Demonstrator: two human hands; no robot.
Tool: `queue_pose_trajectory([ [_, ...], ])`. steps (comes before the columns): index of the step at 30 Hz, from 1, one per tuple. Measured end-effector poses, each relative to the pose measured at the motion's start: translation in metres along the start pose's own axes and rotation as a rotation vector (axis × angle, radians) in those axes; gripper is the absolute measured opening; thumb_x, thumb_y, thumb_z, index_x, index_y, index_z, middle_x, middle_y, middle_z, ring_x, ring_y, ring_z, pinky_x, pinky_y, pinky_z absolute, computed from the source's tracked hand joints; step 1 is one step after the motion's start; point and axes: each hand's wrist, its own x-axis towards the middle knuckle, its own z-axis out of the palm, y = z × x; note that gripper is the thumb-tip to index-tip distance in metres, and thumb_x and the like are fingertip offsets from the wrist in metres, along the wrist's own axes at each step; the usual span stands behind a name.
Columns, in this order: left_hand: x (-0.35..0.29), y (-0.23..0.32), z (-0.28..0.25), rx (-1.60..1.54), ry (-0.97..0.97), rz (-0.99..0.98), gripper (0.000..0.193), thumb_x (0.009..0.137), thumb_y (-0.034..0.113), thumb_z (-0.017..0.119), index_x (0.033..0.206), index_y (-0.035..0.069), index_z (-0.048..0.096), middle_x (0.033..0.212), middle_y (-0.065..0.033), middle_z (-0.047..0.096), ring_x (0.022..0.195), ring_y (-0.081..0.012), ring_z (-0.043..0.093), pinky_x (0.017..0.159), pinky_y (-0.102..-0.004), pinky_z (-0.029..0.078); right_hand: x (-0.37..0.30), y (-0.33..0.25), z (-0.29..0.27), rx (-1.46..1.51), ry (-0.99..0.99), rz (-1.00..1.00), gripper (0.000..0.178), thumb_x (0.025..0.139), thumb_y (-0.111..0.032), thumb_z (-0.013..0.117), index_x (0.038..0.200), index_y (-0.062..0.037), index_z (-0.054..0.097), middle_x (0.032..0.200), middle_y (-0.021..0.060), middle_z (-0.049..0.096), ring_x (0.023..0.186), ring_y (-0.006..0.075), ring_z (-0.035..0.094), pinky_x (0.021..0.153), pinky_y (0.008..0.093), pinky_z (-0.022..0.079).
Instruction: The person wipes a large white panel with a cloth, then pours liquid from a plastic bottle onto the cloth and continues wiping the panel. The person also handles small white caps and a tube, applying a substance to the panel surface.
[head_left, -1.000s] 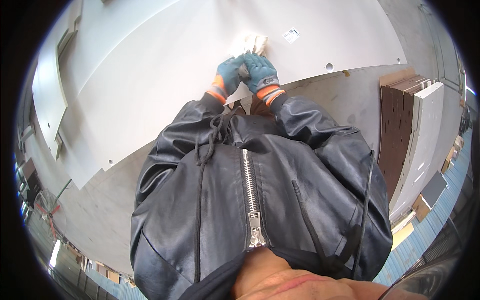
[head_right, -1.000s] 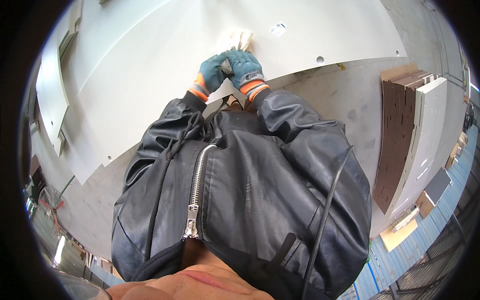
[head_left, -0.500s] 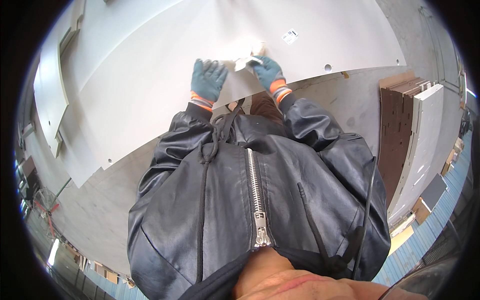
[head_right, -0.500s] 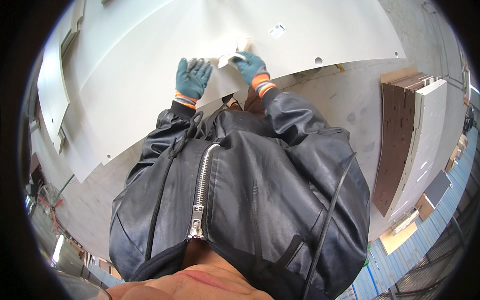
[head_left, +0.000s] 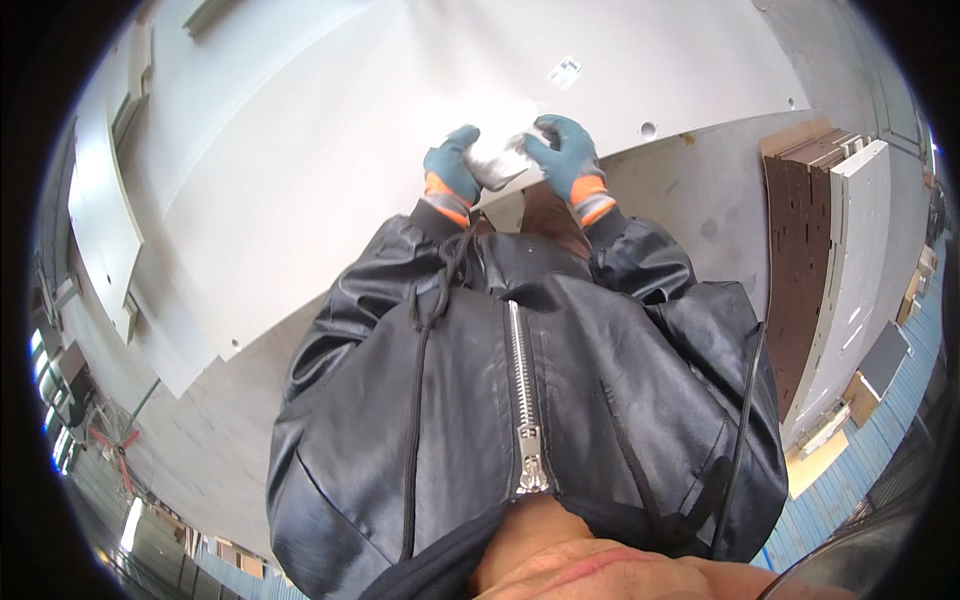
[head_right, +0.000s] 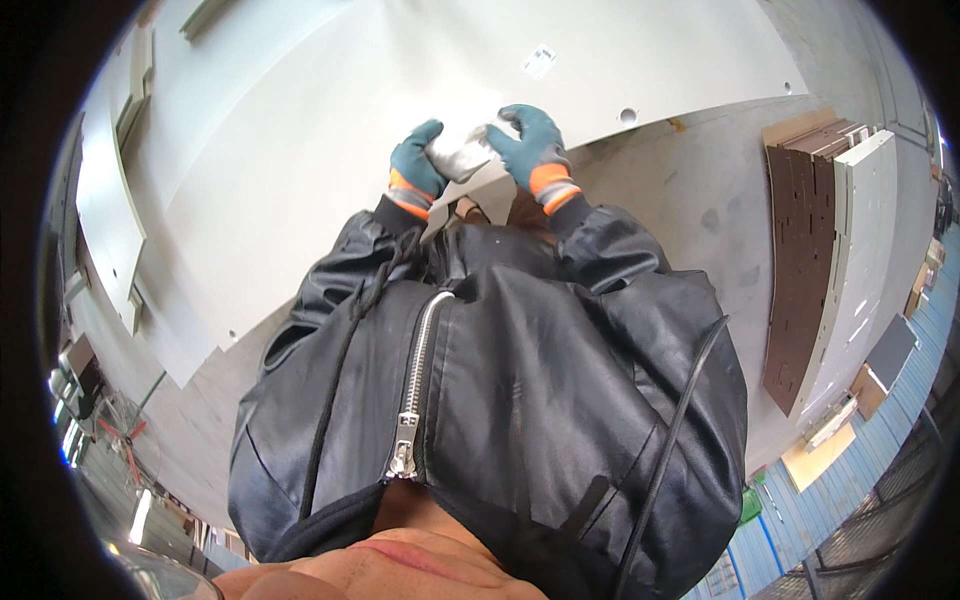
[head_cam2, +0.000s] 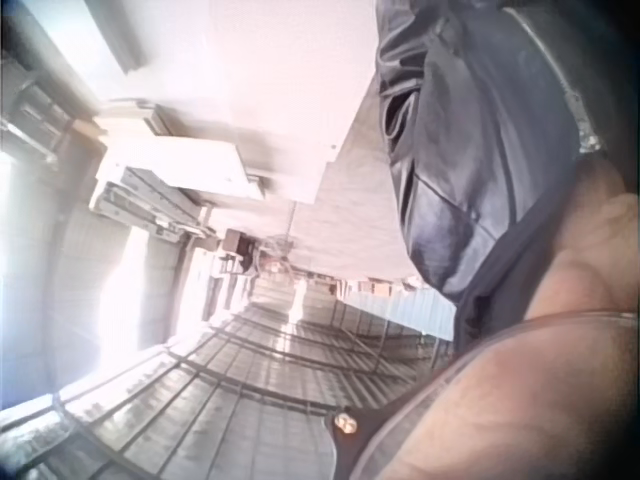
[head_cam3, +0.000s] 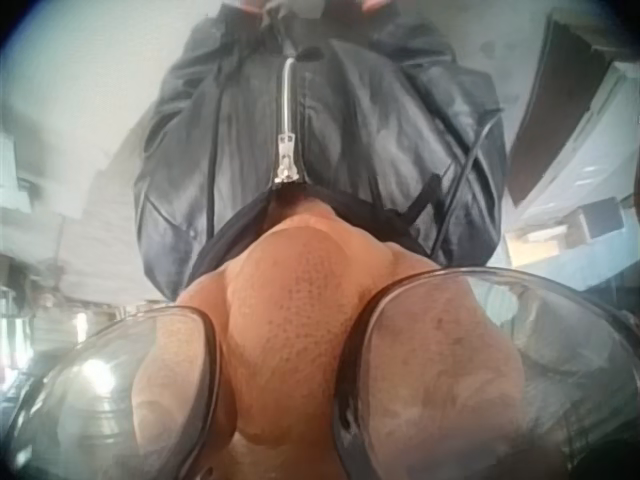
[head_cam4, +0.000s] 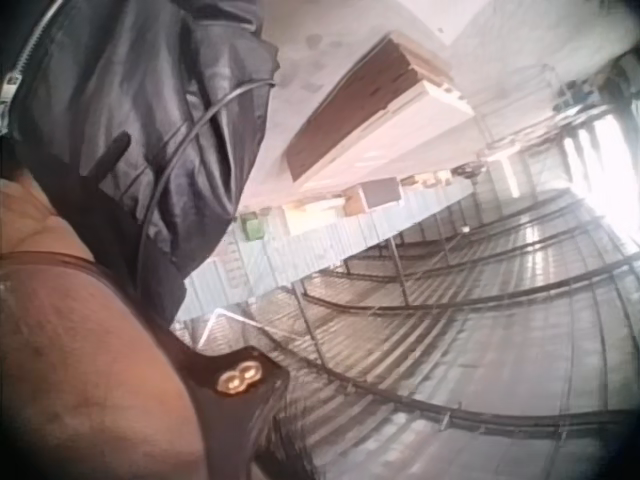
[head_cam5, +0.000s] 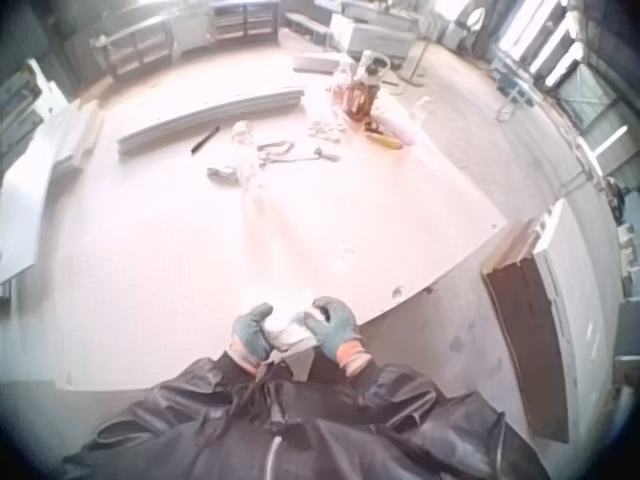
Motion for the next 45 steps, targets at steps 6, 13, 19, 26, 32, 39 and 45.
queue_pose_trajectory([
  [6, 0.026, -0.001, 0.049, 0.328, -0.083, 0.180, 0.030, 0.094, 0.017, 0.057, 0.113, -0.004, 0.064, 0.107, -0.0133, 0.069, 0.097, -0.0264, 0.067, 0.088, -0.0358, 0.055, 0.043, -0.024, -0.018, 0.696, -0.337, 0.061, 0.083, 0.085, -0.023, 0.079, 0.153, -0.0072, 0.033, 0.144, 0.0116, 0.048, 0.128, 0.0233, 0.049, 0.107, 0.0357, 0.042],
  [13, 0.059, -0.013, 0.124, 0.118, -0.058, 0.234, 0.059, 0.098, 0.060, 0.049, 0.115, 0.004, 0.058, 0.097, -0.0075, 0.065, 0.086, -0.0214, 0.064, 0.079, -0.0340, 0.054, 0.076, -0.015, -0.028, 1.063, -0.390, 0.161, 0.059, 0.092, -0.023, 0.071, 0.142, -0.0018, 0.048, 0.129, 0.0088, 0.061, 0.118, 0.0178, 0.057, 0.102, 0.0327, 0.046],
  [19, 0.147, 0.016, 0.140, 0.846, 0.539, 0.958, 0.084, 0.084, 0.032, 0.080, 0.143, -0.008, 0.035, 0.139, -0.0184, 0.046, 0.125, -0.0241, 0.047, 0.106, -0.0354, 0.041, 0.130, 0.010, -0.078, 1.015, -0.100, 0.184, 0.052, 0.093, -0.016, 0.070, 0.140, -0.0012, 0.052, 0.126, 0.0082, 0.062, 0.111, 0.0153, 0.060, 0.094, 0.0279, 0.051],
  [26, 0.241, 0.136, 0.162, 0.992, 0.541, 1.314, 0.122, 0.065, 0.029, 0.093, 0.153, -0.004, 0.016, 0.154, -0.0199, 0.026, 0.144, -0.0314, 0.027, 0.120, -0.0376, 0.021, 0.180, 0.052, -0.119, 1.081, -0.025, 0.173, 0.048, 0.099, -0.011, 0.059, 0.144, -0.0013, 0.046, 0.130, 0.0090, 0.060, 0.114, 0.0185, 0.062, 0.095, 0.0317, 0.053],
  [32, 0.282, 0.199, 0.160, 0.771, 0.339, 1.254, 0.084, 0.062, 0.031, 0.097, 0.124, -0.005, 0.053, 0.122, -0.0165, 0.060, 0.112, -0.0286, 0.059, 0.102, -0.0402, 0.046, 0.182, 0.026, -0.129, 1.204, -0.095, 0.249, 0.048, 0.102, -0.019, 0.054, 0.146, -0.0006, 0.043, 0.130, 0.0096, 0.059, 0.113, 0.0190, 0.063, 0.091, 0.0305, 0.054],
  [39, 0.246, 0.193, 0.186, 0.935, 0.062, 1.177, 0.068, 0.075, 0.023, 0.090, 0.124, -0.003, 0.051, 0.119, -0.0135, 0.062, 0.106, -0.0213, 0.061, 0.095, -0.0328, 0.048, 0.180, 0.017, -0.135, 1.073, -0.048, 0.150, 0.048, 0.103, -0.020, 0.052, 0.145, 0.0011, 0.043, 0.126, 0.0102, 0.060, 0.109, 0.0174, 0.064, 0.088, 0.0293, 0.055],
  [45, 0.150, 0.147, 0.193, 0.964, -0.550, 0.506, 0.042, 0.091, 0.017, 0.069, 0.126, -0.003, 0.058, 0.116, -0.0114, 0.067, 0.098, -0.0176, 0.065, 0.090, -0.0304, 0.054, 0.186, 0.017, -0.117, 1.199, -0.091, 0.224, 0.046, 0.104, -0.022, 0.049, 0.144, 0.0012, 0.044, 0.125, 0.0099, 0.061, 0.107, 0.0168, 0.064, 0.088, 0.0294, 0.055],
])
